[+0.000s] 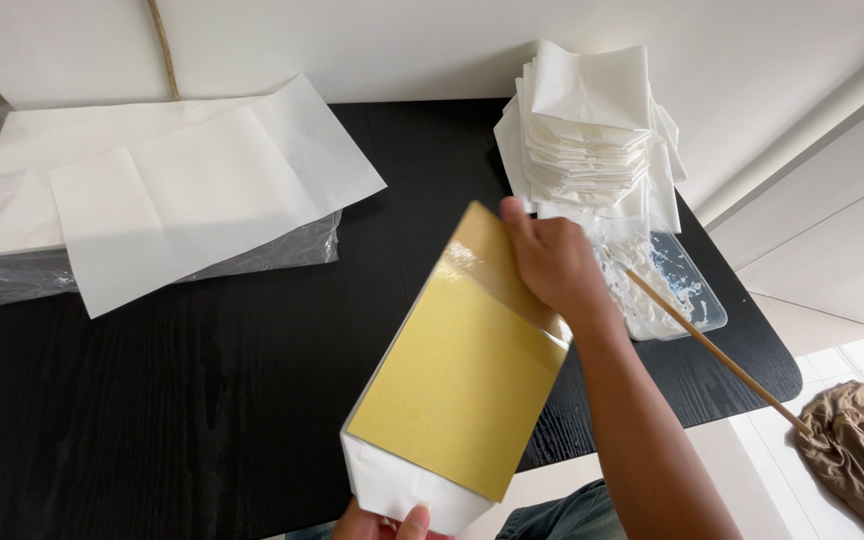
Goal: Assembling paper bags by folding paper around a template and applying glue with a brush
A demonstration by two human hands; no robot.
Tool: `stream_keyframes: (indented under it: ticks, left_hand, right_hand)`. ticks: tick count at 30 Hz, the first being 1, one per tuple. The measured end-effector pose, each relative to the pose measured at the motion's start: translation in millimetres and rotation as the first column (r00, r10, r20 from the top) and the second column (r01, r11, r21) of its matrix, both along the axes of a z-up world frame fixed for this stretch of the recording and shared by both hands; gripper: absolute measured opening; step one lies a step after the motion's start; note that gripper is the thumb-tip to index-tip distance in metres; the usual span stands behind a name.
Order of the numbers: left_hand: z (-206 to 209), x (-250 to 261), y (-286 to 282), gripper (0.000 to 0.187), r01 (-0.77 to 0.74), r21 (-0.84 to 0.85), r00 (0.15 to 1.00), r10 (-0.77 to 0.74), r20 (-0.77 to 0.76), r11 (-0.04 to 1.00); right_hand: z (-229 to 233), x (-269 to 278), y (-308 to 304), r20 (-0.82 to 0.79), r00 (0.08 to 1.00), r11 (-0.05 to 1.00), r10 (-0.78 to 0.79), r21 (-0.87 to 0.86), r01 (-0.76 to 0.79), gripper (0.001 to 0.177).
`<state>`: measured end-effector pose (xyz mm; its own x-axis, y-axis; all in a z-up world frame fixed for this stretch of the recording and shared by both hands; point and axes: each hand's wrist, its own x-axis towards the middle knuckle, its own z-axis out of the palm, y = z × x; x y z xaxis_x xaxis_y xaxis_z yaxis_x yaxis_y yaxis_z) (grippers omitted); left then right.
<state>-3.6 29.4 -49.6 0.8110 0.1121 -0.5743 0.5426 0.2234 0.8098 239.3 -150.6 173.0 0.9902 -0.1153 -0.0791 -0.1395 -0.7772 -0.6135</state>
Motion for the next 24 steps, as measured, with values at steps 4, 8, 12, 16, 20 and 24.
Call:
stream_keyframes:
  ticks: [4,8,12,16,20,24]
  left_hand:
    - [113,16,25,0.082,-0.237,0.194,0.968,0.216,0.125,0.952]
    - [143,60,73,0.05,-0.062,0.386,0.933,-0.084,0.35,0.92]
    - [159,96,87,0.036,0.104,0.688,0.852,-0.421,0.311,0.718]
    - [147,120,76,0.058,-0.416,0.905,0.581,-0.741,0.338,0.087]
    - [101,123,51,0.072,-0.237,0.971,0.466,-0.876,0.124,0.011]
    - [55,121,48,0.093,-0.559,0.775,0.541,-0.838,0.073,-0.294]
  right_hand:
    - [7,-38,-13,0.085,0.967,0.965,-0.238,0.133,0.226,0.069]
    - [-35,-62,-41,0.122,0.946,0.946,-0.301,0.159,0.281,0.067]
    - [-53,-88,-52,-0.026,0.969,0.945,-0.244,0.217,0.244,0.066]
    - [-64,-120,-40,-0.141,0.933,0.894,-0.331,0.268,0.358,0.062]
    - [-74,-135,-32,-0.183,0.916,0.855,-0.357,0.33,0.399,0.06]
    - [-74,-136,-33,-0.279,0.871,0.841,-0.405,0.26,0.475,0.048]
